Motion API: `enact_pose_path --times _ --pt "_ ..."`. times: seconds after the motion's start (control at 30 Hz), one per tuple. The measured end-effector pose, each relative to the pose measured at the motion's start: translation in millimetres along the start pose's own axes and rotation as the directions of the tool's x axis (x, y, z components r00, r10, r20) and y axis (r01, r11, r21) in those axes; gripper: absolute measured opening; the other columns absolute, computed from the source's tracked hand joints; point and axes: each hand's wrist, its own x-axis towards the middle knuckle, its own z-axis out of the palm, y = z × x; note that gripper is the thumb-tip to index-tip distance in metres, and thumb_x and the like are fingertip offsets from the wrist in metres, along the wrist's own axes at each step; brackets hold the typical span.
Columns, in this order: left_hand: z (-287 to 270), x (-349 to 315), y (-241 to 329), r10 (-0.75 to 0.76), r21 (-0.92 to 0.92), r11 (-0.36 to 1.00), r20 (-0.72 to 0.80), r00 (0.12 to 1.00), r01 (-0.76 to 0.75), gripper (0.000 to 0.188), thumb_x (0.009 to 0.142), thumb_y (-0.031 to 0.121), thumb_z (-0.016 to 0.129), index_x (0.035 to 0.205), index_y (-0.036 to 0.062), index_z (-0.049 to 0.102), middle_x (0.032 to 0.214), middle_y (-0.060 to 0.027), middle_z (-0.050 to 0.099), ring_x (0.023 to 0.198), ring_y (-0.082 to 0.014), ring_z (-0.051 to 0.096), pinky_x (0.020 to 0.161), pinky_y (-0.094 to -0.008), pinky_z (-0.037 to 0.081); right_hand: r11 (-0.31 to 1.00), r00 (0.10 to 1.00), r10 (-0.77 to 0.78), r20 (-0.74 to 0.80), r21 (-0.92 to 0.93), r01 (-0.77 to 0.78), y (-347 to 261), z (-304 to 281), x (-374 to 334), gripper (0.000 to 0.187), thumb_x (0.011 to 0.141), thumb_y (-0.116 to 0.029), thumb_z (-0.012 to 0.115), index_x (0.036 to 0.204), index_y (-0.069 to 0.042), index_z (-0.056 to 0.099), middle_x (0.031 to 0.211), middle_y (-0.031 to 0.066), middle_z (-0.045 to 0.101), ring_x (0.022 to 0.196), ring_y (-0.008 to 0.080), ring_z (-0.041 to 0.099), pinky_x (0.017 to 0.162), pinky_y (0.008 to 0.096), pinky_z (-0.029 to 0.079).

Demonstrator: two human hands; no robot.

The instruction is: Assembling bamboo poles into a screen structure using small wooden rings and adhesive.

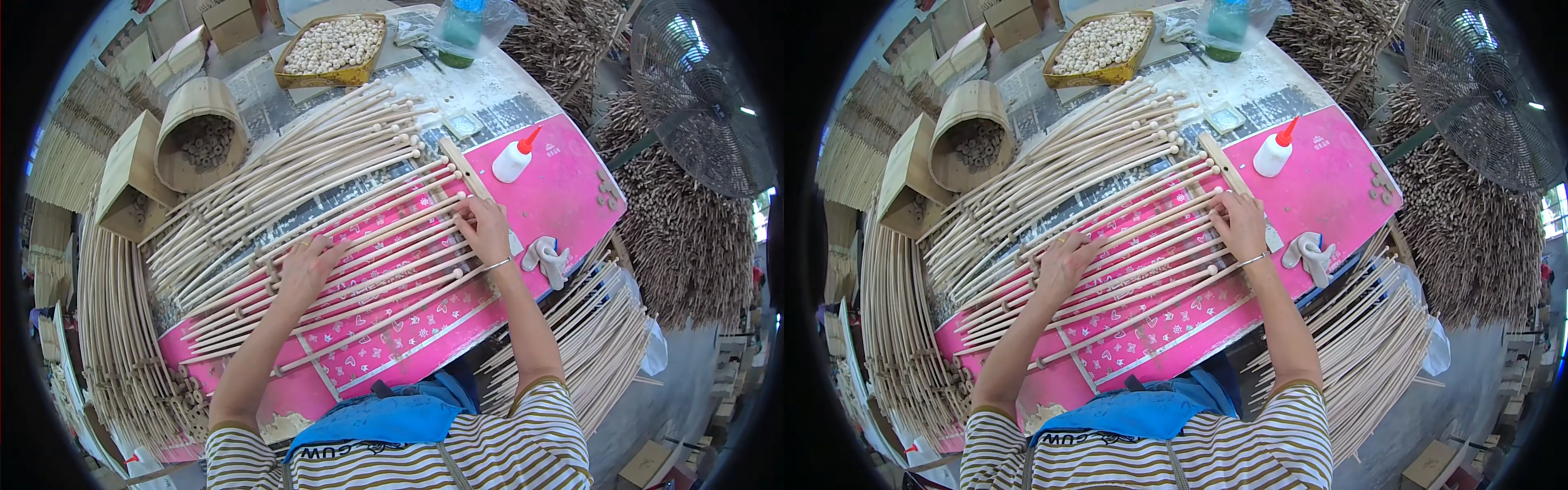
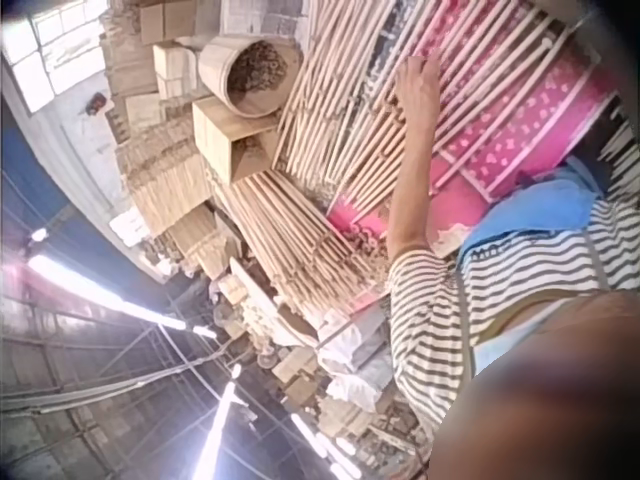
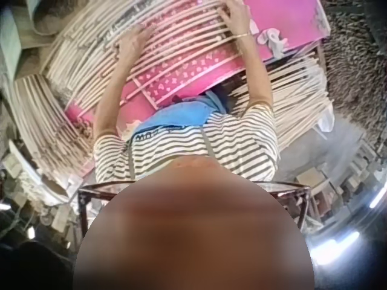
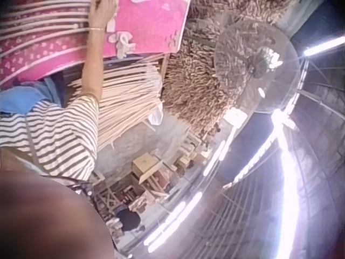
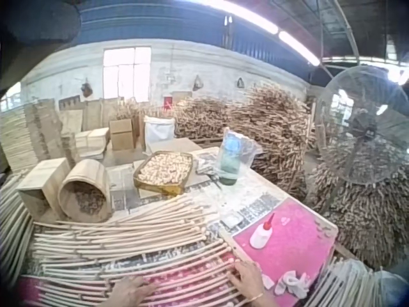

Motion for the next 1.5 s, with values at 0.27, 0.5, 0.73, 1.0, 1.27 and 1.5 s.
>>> enact_pose_path --times 0.27,0.5,0.73,1.0,1.27,1.5 --pt "9 14 1 -0.160 -0.179 0.973 -0.077 0.984 0.145 0.029 0.086 0.006 0.065 0.112 0.0146 0.074 0.100 -0.0058 0.065 0.094 -0.0277 0.064 0.078 -0.0403 0.052 0.982 0.984 -0.068 -0.163 -0.186 0.037 22 -2 18 0.019 0.080 -0.011 0.072 0.098 -0.015 0.066 0.087 0.0018 0.062 0.089 0.0226 0.058 0.081 0.0397 0.039" --pt "12 19 -1 -0.133 -0.072 0.989 -0.060 0.989 0.129 0.032 0.084 0.002 0.063 0.113 0.0127 0.072 0.095 -0.0070 0.066 0.089 -0.0287 0.062 0.076 -0.0404 0.052 0.971 0.979 -0.138 -0.148 -0.214 0.104 29 9 23 0.018 0.084 -0.013 0.070 0.102 -0.014 0.071 0.088 0.0020 0.062 0.089 0.0225 0.058 0.080 0.0387 0.040" --pt "14 19 -1 -0.121 -0.050 0.992 -0.128 0.984 0.116 0.028 0.083 0.002 0.063 0.108 0.0124 0.071 0.096 -0.0063 0.065 0.090 -0.0284 0.062 0.076 -0.0402 0.053 0.976 0.970 -0.147 -0.193 -0.186 0.111 28 12 30 0.017 0.085 -0.013 0.070 0.101 -0.013 0.071 0.090 0.0030 0.062 0.090 0.0232 0.059 0.080 0.0397 0.041" --pt "11 29 11 -0.151 -0.159 0.979 -0.123 0.981 0.131 0.027 0.086 0.002 0.064 0.112 0.0087 0.069 0.099 -0.0099 0.064 0.093 -0.0311 0.062 0.080 -0.0421 0.050 0.967 0.971 -0.032 -0.235 -0.254 -0.029 33 2 23 0.015 0.083 -0.011 0.071 0.098 -0.011 0.074 0.087 0.0042 0.062 0.086 0.0233 0.061 0.075 0.0397 0.043" --pt "-25 -32 35 -0.051 -0.142 0.988 0.029 0.998 0.055 0.038 0.084 0.013 0.072 0.122 0.0122 0.069 0.103 -0.0074 0.061 0.096 -0.0284 0.060 0.083 -0.0412 0.049 0.981 0.986 0.157 -0.063 0.126 -0.148 11 -38 -35 0.011 0.086 -0.010 0.070 0.097 -0.006 0.072 0.089 0.0087 0.064 0.085 0.0281 0.063 0.079 0.0412 0.049" --pt "-28 -48 31 -0.082 -0.143 0.986 0.061 0.995 0.090 0.036 0.085 0.014 0.071 0.122 0.0147 0.070 0.105 -0.0068 0.060 0.095 -0.0276 0.061 0.081 -0.0409 0.048 0.994 0.992 0.091 -0.085 0.063 -0.086 0 -37 -53 0.014 0.083 -0.011 0.071 0.097 -0.008 0.072 0.092 0.0062 0.064 0.091 0.0285 0.061 0.080 0.0405 0.046"
